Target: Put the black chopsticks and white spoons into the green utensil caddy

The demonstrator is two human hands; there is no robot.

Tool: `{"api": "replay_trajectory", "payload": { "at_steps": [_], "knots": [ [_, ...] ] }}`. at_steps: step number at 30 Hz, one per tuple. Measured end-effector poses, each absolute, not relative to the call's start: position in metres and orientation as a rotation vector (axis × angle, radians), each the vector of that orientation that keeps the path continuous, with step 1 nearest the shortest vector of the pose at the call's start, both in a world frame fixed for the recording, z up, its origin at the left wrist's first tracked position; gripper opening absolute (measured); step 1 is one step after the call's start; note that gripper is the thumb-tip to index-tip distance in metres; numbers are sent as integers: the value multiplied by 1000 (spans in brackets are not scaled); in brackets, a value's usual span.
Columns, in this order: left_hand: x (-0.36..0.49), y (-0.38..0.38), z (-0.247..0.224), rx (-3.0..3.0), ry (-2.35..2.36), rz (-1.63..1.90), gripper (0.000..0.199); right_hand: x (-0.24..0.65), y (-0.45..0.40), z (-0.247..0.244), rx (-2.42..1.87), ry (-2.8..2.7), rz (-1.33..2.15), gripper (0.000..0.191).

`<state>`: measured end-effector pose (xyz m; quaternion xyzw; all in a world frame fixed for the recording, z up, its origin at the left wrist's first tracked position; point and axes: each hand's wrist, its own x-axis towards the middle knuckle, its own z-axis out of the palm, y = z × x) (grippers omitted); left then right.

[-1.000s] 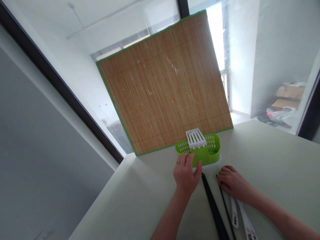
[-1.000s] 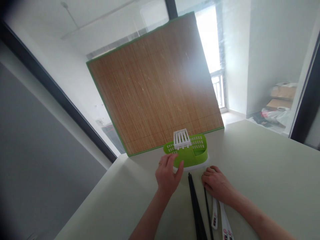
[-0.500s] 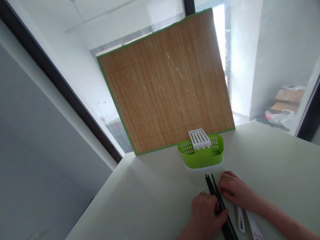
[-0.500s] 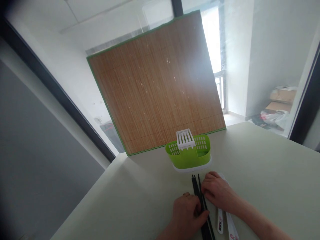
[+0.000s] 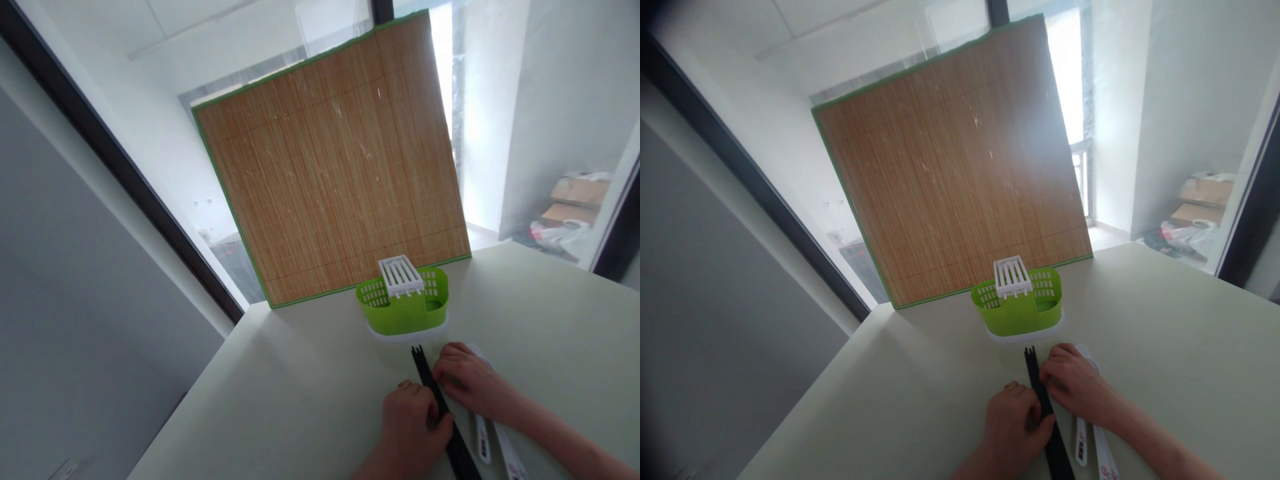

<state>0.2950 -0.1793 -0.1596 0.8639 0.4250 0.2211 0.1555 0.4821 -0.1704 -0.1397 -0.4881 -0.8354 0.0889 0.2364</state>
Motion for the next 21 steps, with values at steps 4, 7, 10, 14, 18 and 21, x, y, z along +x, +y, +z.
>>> {"api": "replay_trajectory", "payload": {
  "at_steps": [4, 7, 10, 14, 18, 21],
  "knots": [
    [294, -178, -160, 2487, 1258, 647, 9, 480, -171, -139, -1398, -2290, 143, 10],
    [290, -174, -159, 2442, 1374, 716, 9, 473, -173, -136, -1510, -2291, -61, 9],
    [285, -167, -156, 2399, 1452, 828, 13, 461, -177, -135, -1616, -2306, -272, 15],
    [282, -162, -155, 2378, 1460, 875, 16, 444, -183, -138, -1714, -2351, -373, 23],
    [284, -162, -157, 2393, 1452, 836, 15, 434, -182, -140, -1822, -2363, -356, 24],
    [285, -161, -159, 2402, 1460, 762, 12, 432, -179, -139, -1889, -2359, -330, 22]
  ]
}}
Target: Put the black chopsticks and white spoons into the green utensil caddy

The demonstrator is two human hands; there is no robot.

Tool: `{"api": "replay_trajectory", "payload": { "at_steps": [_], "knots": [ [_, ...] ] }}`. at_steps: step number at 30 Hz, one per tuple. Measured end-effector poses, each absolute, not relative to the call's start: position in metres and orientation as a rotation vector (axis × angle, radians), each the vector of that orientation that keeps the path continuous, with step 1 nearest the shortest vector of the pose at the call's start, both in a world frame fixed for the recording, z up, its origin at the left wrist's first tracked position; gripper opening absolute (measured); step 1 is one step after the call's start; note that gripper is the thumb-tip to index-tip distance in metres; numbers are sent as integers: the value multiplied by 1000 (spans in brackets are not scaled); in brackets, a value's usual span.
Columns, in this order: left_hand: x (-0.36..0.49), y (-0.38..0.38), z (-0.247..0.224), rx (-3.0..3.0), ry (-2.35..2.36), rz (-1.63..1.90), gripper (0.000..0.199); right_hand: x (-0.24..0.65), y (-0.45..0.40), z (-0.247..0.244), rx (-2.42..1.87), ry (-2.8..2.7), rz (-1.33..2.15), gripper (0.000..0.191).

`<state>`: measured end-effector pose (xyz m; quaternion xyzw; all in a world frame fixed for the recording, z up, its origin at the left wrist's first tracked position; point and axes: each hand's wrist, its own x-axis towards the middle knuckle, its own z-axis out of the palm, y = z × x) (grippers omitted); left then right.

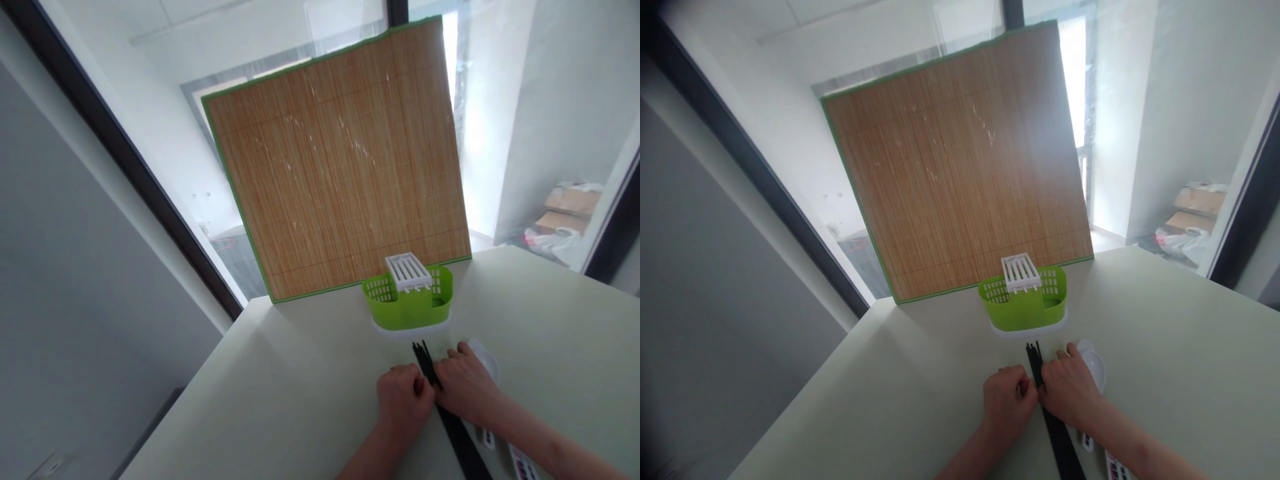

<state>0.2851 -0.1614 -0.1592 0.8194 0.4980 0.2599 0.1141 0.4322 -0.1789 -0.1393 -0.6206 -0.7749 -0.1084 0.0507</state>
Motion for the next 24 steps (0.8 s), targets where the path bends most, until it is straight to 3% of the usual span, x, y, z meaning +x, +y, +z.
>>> {"api": "replay_trajectory", "payload": {
  "at_steps": [9, 24],
  "knots": [
    [284, -158, -164, 2430, 1453, 604, 8, 436, -172, -130, -2020, -2361, -109, 21],
    [284, -159, -165, 2423, 1451, 639, 11, 441, -168, -120, -2013, -2452, 53, 21]
  ]
}}
